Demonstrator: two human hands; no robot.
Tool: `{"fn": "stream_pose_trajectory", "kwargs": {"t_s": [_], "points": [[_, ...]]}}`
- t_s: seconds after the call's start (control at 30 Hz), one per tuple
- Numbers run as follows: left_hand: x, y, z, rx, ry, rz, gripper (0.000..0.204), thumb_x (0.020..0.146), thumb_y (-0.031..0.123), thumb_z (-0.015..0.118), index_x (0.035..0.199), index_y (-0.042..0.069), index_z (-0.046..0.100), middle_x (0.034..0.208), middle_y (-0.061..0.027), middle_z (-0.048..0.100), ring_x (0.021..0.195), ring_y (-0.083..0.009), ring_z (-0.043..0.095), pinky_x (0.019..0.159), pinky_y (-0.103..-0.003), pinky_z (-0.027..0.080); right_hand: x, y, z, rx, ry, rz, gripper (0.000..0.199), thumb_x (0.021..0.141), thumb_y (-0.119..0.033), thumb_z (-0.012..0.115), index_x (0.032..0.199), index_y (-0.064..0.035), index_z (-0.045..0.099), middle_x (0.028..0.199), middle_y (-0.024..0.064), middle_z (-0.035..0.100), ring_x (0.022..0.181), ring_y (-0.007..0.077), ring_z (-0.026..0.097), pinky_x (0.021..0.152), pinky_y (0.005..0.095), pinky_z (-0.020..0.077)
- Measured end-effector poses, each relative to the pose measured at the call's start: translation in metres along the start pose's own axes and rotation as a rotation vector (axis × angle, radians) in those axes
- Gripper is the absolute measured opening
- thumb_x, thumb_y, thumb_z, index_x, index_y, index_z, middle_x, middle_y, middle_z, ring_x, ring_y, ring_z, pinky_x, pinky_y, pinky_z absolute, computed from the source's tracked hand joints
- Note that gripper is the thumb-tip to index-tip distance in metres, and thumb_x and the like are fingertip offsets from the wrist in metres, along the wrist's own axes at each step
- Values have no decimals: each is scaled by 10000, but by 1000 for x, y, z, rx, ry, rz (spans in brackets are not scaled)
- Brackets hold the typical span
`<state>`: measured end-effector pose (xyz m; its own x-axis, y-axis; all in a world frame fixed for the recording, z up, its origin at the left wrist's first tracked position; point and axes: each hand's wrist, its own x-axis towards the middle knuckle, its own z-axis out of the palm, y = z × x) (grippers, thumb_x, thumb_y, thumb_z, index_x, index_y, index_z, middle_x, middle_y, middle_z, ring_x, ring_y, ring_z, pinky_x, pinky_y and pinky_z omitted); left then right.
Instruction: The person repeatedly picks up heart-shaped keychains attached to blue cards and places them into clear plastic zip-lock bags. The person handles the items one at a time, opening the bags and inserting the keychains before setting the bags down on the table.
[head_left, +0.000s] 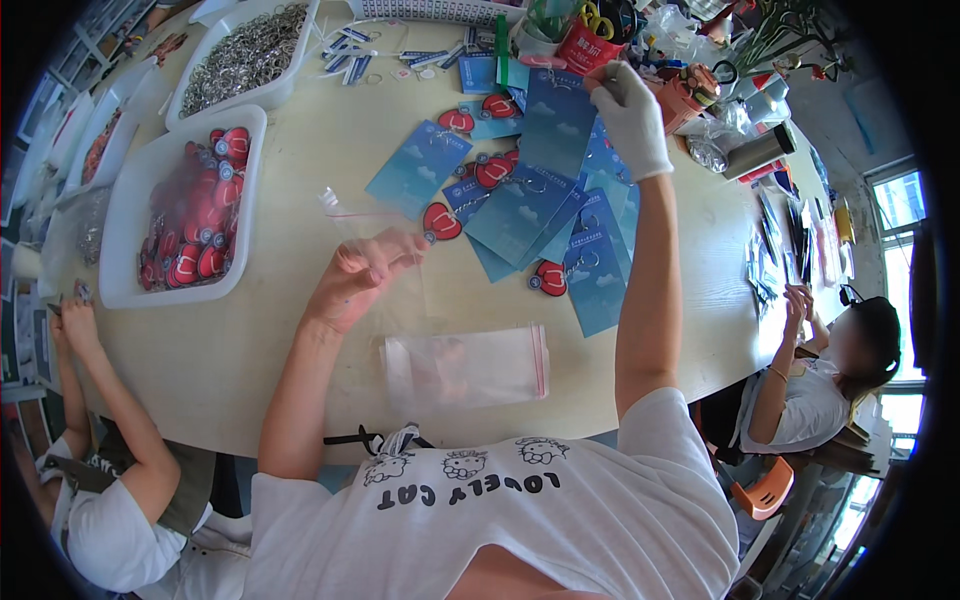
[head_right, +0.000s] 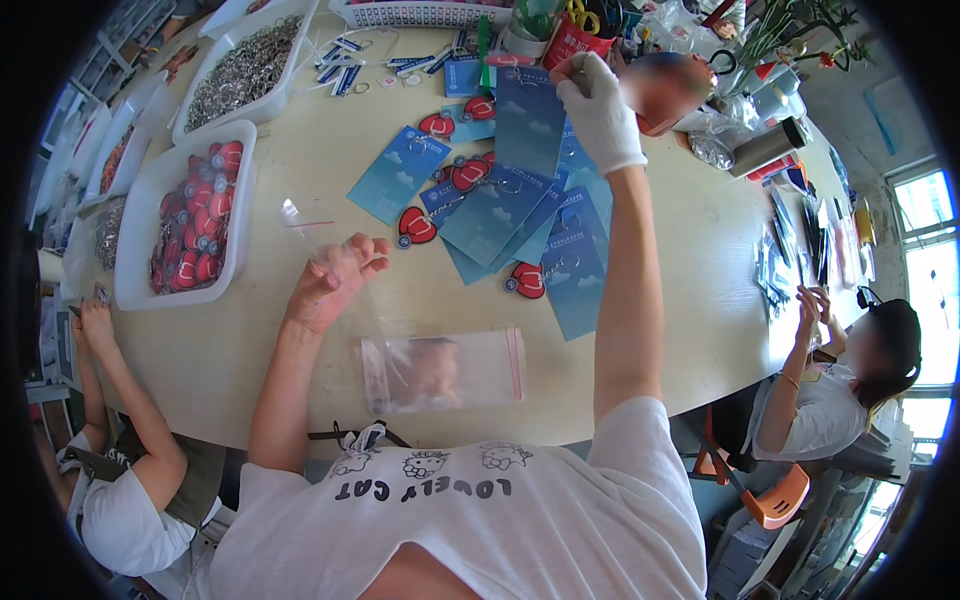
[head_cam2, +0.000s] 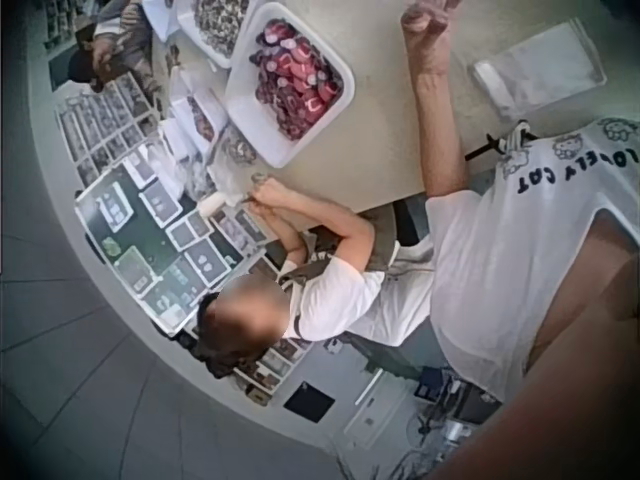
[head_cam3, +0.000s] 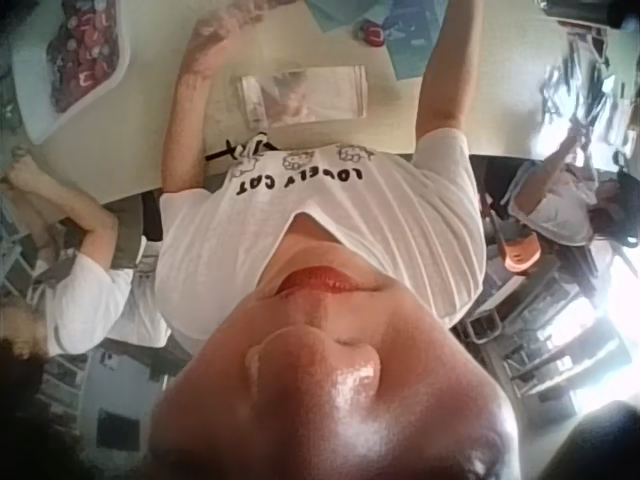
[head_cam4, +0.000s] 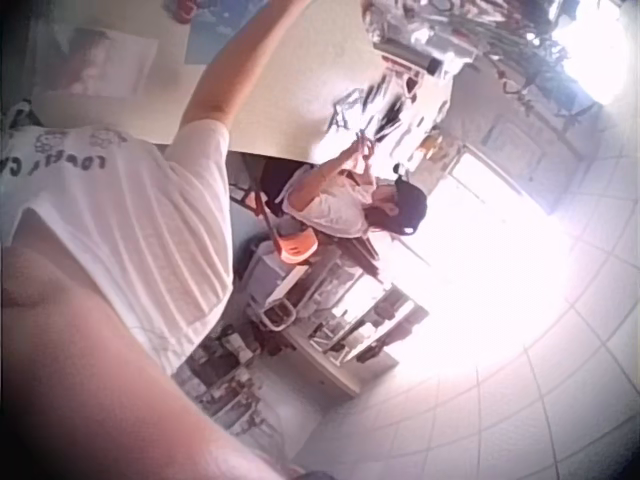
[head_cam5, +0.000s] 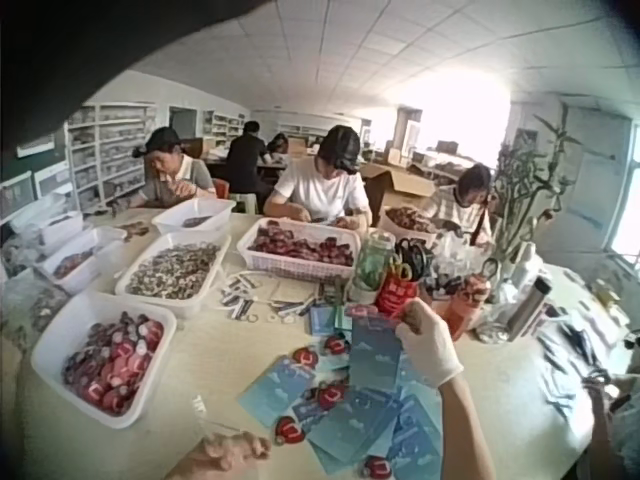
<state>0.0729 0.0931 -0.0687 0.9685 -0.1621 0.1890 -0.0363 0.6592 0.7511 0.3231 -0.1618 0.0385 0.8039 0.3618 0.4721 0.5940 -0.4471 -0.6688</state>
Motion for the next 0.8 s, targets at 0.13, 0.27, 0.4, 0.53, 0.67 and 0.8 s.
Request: {"fn": "stream_pose_trajectory", "kwargs": {"t_s": [0.13, 0.27, 0.4, 0.53, 0.67, 0.8], "points": [[-1, 1, -4, 15, -16, -19, 222, 731, 313, 780, 684, 190, 601, 1117, -31, 529, 1230, -275, 407, 1028, -428, 290, -23, -50, -16, -35, 156, -245, 198, 846, -34, 605, 1040, -31, 562, 916, 71, 685, 864, 163, 688, 727, 254, 508], [7, -3, 3, 1, 12, 23, 242, 737, 344, 775, 684, 192, 594, 1323, -89, 478, 1357, -310, 289, 1115, -458, 205, -29, -45, -20, 176, 101, -53, 188, 867, -40, 562, 1052, -6, 557, 953, 58, 673, 857, 107, 648, 708, 236, 513], [23, 6, 24, -6, 33, 82, 283, 742, 400, 766, 674, 200, 578, 1522, -186, 187, 1427, -348, 109, 1161, -480, 67, -48, -54, -16, 407, -22, 258, 194, 882, -100, 538, 1043, 1, 570, 894, 31, 634, 778, 61, 575, 677, 220, 510], [52, 9, 39, -174, -117, 119, 167, 789, 284, 745, 747, 161, 639, 1507, -150, 258, 1387, -282, 258, 1156, -459, 135, -64, -63, -10, 480, -30, 297, 195, 896, -152, 558, 1031, -15, 585, 832, 7, 604, 743, 52, 556, 658, 218, 509], [62, 4, 42, -169, -69, -63, 130, 795, 215, 745, 764, 139, 644, 1335, -102, 475, 1199, -243, 474, 1011, -387, 366, -74, -77, -5, 503, -54, 279, 195, 899, -166, 569, 1022, -16, 588, 829, 8, 607, 723, 52, 549, 649, 215, 505], [54, -2, 59, 6, 88, -221, 102, 778, 132, 759, 794, 105, 662, 982, -21, 632, 935, -154, 597, 795, -300, 461, -87, -71, 11, 541, 37, 339, 235, 886, -166, 599, 1037, 13, 579, 885, 35, 640, 760, 71, 576, 674, 227, 504]]}}
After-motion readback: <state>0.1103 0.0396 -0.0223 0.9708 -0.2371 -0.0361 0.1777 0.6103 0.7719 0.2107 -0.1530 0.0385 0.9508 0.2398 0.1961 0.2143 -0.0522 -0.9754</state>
